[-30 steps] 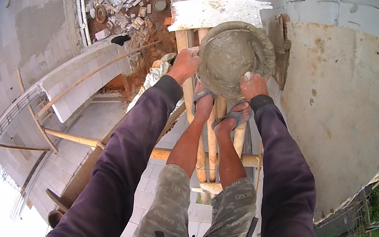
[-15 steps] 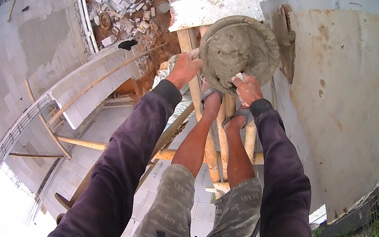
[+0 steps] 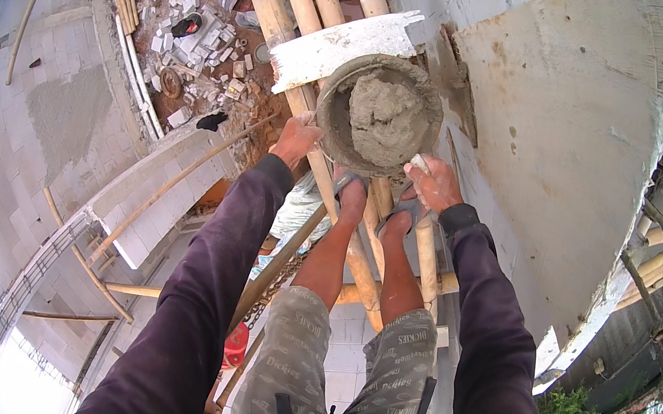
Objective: The person stands on bamboo scaffolding and uses a trowel to scoop cement from a pan, then applies it to a concrete wall. The person repeatedly scoops and spreads cement along the wall surface.
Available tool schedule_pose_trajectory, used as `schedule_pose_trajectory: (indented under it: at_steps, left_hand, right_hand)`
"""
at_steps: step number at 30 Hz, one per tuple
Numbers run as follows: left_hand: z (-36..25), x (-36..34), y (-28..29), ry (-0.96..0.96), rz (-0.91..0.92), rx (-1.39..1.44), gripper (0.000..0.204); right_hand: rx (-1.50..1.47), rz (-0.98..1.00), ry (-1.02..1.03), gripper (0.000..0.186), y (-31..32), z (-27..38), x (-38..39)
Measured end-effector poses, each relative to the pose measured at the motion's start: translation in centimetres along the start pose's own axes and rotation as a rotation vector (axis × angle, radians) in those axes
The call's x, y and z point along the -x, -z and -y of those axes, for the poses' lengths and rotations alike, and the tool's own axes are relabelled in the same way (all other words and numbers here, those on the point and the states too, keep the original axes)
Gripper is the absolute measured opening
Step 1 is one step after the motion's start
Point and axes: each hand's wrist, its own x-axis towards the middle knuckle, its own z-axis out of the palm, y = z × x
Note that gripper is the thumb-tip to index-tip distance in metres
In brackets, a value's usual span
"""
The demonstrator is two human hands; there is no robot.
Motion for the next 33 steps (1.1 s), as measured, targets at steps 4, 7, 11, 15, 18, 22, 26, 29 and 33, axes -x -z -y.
schedule_pose_trajectory:
  at_steps: [4, 7, 11, 15, 18, 22, 26, 29, 33]
  left_hand:
    - [0.6, -1.2, -0.9, -0.113, 0.018, 0.059, 0.048]
    - [0.8, -1.9, -0.3, -0.004, 0.106, 0.293, 0.048]
    - [1.5, -2.5, -0.9, -0.01, 0.089, 0.409, 0.05]
    - [1.2, -3.0, -0.6, 0.015, 0.063, 0.191, 0.038]
    - [-0.9, -1.1, -2.7, 0.011, 0.015, -0.014, 0.032]
    - [-0.5, 0.0, -4.2, -0.156, 0.04, 0.071, 0.035]
    - [-1.6, 1.1, -4.6, -0.217, 0.051, 0.093, 0.037]
    - [-2.4, 4.1, -3.7, -0.202, 0.045, 0.104, 0.037]
    - [-5.4, 11.3, -3.3, -0.219, 0.037, 0.115, 0.036]
  right_hand:
    - [-0.017, -0.024, 0.136, 0.026, 1.3, 0.0, 2.7]
    - [0.096, -0.026, 0.134, 0.034, 2.1, 0.3, 5.3]
    - [-0.006, -0.083, 0.26, 0.027, 2.0, 1.9, 10.3]
    - [-0.021, -0.136, 0.246, 0.029, 1.8, 3.1, 15.1]
    - [0.027, -0.214, 0.357, 0.03, 1.4, 2.2, 18.5]
    - [-0.15, -0.052, -0.018, 0.034, 2.0, 6.0, 26.0]
    - [-0.332, -0.089, -0.057, 0.035, 1.7, 7.5, 33.3]
    - [-0.531, -0.116, -0.125, 0.03, 1.3, 7.2, 39.3]
    - [-0.77, -0.238, -0.152, 0.025, 0.4, 5.1, 46.6]
